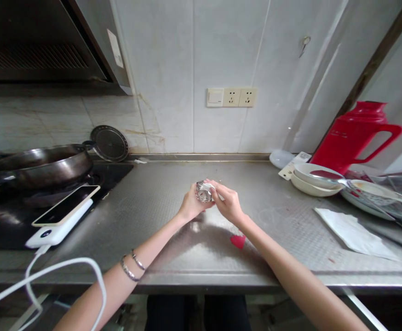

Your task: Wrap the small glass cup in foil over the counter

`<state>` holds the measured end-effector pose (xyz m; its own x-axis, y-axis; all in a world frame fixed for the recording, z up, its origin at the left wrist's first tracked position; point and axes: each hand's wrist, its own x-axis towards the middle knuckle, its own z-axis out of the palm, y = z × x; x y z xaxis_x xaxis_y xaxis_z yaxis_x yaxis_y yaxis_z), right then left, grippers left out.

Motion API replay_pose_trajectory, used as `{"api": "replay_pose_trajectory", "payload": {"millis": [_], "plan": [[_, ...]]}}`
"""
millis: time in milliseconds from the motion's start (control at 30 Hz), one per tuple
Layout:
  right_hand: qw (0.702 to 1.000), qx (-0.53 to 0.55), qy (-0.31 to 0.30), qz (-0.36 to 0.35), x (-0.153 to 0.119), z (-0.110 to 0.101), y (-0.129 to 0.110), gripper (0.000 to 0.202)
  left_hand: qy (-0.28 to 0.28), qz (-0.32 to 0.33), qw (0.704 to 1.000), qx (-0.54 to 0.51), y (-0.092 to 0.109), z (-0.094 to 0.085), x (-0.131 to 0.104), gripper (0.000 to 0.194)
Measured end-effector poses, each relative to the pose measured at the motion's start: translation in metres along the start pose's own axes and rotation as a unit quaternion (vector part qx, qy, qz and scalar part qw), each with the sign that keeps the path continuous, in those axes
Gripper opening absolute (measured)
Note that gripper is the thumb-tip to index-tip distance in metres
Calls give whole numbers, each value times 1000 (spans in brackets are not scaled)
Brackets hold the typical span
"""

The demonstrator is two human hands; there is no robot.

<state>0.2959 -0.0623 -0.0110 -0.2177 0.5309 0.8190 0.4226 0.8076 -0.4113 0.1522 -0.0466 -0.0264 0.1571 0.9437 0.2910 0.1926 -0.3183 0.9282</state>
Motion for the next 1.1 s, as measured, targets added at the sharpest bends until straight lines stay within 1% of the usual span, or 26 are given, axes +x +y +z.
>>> {"api": "replay_pose_trajectory", "payload": {"millis": [67,133,200,233,267,300,400,467,533,667,833,967,1100], "plan": [[999,6,17,27,1,0,-2,30,-11,-13,1000,-11,2,-1,0,66],[994,-1,58,91,2,0,-2,34,-9,-18,1000,-13,3,-2,0,68],[983,-17,104,153,4,-2,-2,41,-12,-12,1000,-10,4,-2,-2,71],[979,-22,112,172,5,-3,-1,43,-16,-4,1000,-7,4,-1,-3,73],[978,-21,104,181,6,-4,-2,45,-20,4,1000,-4,4,0,-4,74],[980,-13,81,182,7,-4,-2,45,-25,11,1000,-2,4,1,-5,74],[987,35,-4,157,9,-6,-5,37,-35,26,999,5,4,3,-6,71],[990,52,-28,130,9,-6,-7,29,-35,31,999,11,3,3,-6,67],[993,49,-25,103,8,-5,-6,28,-28,28,999,19,1,3,-5,66],[998,21,-10,51,5,1,-2,28,-11,3,1000,28,-3,2,-3,66],[1000,13,-3,-23,4,1,-5,31,-16,-20,1000,12,3,1,-3,61],[998,5,-15,-63,4,-3,-9,33,-21,-19,999,-16,7,0,-3,60],[994,-42,-28,-101,3,-2,-7,34,-15,-22,999,23,4,3,-2,52]]}}
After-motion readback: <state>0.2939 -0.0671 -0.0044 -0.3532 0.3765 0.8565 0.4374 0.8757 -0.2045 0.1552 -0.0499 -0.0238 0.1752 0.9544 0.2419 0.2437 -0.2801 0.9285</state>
